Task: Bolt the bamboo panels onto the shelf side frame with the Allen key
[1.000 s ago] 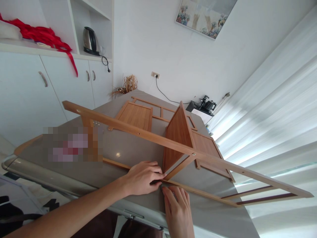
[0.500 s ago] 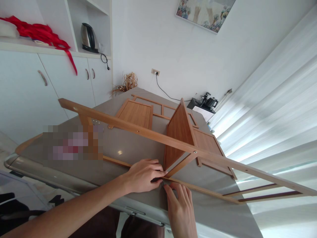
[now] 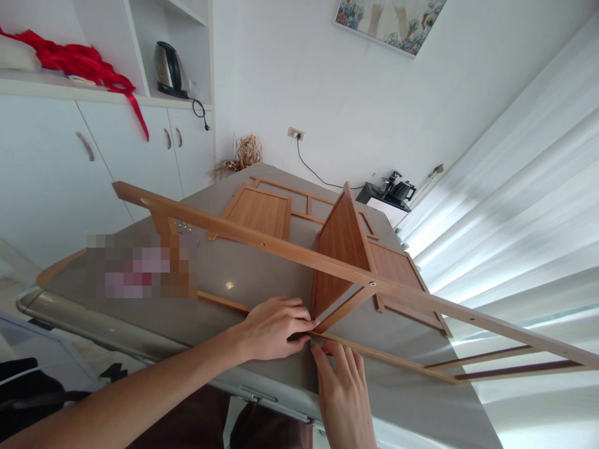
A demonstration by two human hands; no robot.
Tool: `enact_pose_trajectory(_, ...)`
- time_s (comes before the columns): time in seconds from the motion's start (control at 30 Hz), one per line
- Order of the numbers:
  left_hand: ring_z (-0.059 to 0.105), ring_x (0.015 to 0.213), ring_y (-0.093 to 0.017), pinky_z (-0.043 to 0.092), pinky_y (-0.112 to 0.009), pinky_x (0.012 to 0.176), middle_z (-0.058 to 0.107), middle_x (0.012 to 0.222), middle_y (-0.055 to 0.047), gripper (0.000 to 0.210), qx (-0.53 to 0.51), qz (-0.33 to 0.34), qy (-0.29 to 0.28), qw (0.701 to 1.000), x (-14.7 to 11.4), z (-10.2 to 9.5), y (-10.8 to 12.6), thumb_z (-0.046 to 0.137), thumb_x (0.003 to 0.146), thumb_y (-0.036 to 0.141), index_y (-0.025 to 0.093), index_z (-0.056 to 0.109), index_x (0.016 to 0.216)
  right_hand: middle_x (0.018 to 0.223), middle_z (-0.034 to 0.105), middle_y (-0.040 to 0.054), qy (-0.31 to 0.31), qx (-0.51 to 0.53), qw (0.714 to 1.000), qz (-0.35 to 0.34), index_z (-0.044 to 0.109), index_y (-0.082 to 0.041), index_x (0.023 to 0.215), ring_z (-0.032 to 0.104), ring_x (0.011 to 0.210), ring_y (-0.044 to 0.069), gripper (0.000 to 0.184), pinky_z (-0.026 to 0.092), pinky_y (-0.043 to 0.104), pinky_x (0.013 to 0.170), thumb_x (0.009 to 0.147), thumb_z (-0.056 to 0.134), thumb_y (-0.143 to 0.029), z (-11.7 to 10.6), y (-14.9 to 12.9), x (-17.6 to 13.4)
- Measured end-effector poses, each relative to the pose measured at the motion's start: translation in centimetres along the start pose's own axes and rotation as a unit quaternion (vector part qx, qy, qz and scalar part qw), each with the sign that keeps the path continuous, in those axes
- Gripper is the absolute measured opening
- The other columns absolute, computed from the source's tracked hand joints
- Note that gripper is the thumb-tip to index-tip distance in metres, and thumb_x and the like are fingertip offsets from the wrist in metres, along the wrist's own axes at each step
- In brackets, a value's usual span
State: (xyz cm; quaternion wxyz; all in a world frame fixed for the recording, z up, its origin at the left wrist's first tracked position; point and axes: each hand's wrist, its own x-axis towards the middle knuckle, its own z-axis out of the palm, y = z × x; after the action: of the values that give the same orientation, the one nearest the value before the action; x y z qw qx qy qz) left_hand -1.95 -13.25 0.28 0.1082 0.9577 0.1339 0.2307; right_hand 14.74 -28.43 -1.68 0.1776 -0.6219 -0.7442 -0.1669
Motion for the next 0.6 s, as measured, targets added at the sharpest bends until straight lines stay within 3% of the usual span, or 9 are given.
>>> enact_pose_trajectory(0.2, 0.062, 0.094, -0.02, 0.051, -0.033, 0.086, 0.074, 0.098, 0.001, 0.025, 0.006, 0.003, 0.0, 1.0, -0.1, 0.2, -0.2, 0.058, 0.095, 0.028, 0.024, 0.069, 0.118, 0.096, 0.06, 0.0082, -0.003, -0.047, 0.999, -0.024, 0.064, -0.019, 0.106, 0.055, 0.087, 0.024, 0.031, 0.04, 0.04, 0.083, 0.094, 0.041, -0.004, -0.7, -0.5, 1.0)
enact_pose_trajectory(0.6, 0.063, 0.092, -0.021, 0.049, -0.034, 0.08, 0.074, 0.096, 0.0, 0.029, 0.012, 0.009, 0.01, 1.0, -0.2, 0.5, -0.3, 0.058, 0.094, 0.029, 0.025, 0.068, 0.121, 0.096, 0.058, 0.0076, 0.012, -0.025, 0.999, -0.032, 0.064, -0.018, 0.102, 0.053, 0.087, 0.023, 0.029, 0.038, 0.036, 0.079, 0.099, 0.037, -0.009, -1.2, -0.4, 1.8)
